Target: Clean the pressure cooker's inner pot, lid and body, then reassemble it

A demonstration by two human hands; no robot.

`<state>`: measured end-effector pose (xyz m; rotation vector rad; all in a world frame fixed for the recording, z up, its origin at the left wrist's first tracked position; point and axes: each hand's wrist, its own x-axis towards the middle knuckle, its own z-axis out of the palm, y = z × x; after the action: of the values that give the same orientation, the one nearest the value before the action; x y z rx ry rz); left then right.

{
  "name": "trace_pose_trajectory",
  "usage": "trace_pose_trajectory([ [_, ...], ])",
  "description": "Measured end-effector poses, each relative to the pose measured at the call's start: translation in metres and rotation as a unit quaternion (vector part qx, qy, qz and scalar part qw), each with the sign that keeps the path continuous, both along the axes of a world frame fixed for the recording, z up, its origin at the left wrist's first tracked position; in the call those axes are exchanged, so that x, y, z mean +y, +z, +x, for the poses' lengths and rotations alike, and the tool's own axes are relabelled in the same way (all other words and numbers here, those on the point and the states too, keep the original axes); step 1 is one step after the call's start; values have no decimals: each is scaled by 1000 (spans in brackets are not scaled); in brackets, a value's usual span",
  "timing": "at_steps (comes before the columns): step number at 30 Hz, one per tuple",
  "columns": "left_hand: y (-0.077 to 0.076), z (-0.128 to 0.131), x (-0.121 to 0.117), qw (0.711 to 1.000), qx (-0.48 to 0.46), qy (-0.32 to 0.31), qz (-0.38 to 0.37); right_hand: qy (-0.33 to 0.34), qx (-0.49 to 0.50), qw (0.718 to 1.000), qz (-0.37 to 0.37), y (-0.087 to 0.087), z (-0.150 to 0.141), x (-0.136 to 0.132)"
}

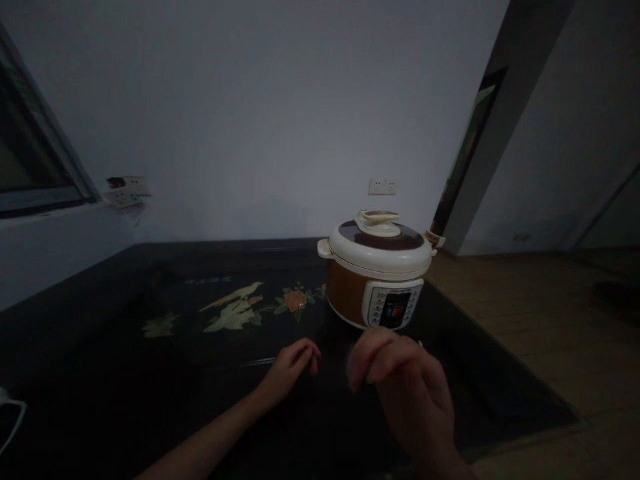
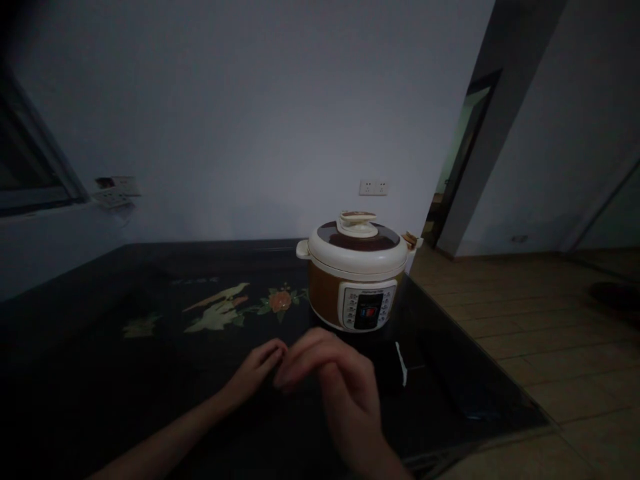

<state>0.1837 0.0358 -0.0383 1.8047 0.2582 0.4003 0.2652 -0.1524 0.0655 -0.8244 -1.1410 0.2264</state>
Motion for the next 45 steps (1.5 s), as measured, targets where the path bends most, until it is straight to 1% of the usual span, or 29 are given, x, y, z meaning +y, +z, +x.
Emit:
trace_pose_trajectory([
  [1, 7, 1, 5, 1000, -12, 7, 20, -21, 20, 999, -28, 3, 14, -6],
  [3, 27, 3, 18, 997, -39, 33, 60, -90, 54, 989, -106, 2, 43, -23],
  [4, 40, 7, 26, 995, -52, 45, 75, -125, 69, 981, -131, 0, 60, -31],
  [6, 70, 19, 44, 991, -76, 59, 89, -198, 112, 961, -157, -2, 94, -40],
  [8, 97, 40, 64, 991, -73, 64, 92, -247, 148, 948, -134, 1, 131, -42],
  [10, 119, 67, 85, 993, -39, 64, 88, -272, 159, 942, -113, 9, 167, -37],
  [11, 126, 82, 95, 993, -6, 72, 89, -290, 160, 938, -106, 13, 186, -34],
  [12, 131, 95, 104, 990, 27, 99, 94, -316, 169, 928, -99, 16, 204, -31],
  [13, 134, 107, 112, 989, 46, 110, 93, -349, 190, 913, -96, 19, 222, -28],
  [15, 137, 126, 124, 987, 78, 116, 82, -378, 215, 896, -95, 23, 254, -21],
  [17, 136, 137, 130, 989, 100, 93, 58, -387, 236, 884, -113, 23, 279, -13],
  [19, 135, 146, 133, 991, 113, 60, 34, -376, 251, 880, -148, 22, 295, -2],
  [21, 132, 154, 133, 993, 114, 36, 19, -360, 257, 877, -186, 19, 305, 8],
  [25, 127, 170, 130, 993, 106, 44, 14, -345, 252, 872, -238, 15, 311, 21],
  [29, 123, 178, 128, 993, 102, 59, 8, -336, 225, 877, -260, 13, 314, 23],
  [31, 122, 179, 127, 993, 101, 67, -1, -342, 217, 875, -267, 12, 318, 25],
  [35, 122, 178, 125, 992, 97, 77, -23, -371, 224, 855, -286, 11, 329, 32],
  [38, 121, 177, 124, 991, 97, 80, -44, -377, 239, 842, -302, 10, 337, 36],
  [42, 121, 178, 123, 989, 100, 89, -65, -378, 260, 838, -297, 7, 342, 38],
  [45, 126, 177, 122, 987, 110, 100, -61, -386, 271, 837, -277, 3, 344, 40],
])
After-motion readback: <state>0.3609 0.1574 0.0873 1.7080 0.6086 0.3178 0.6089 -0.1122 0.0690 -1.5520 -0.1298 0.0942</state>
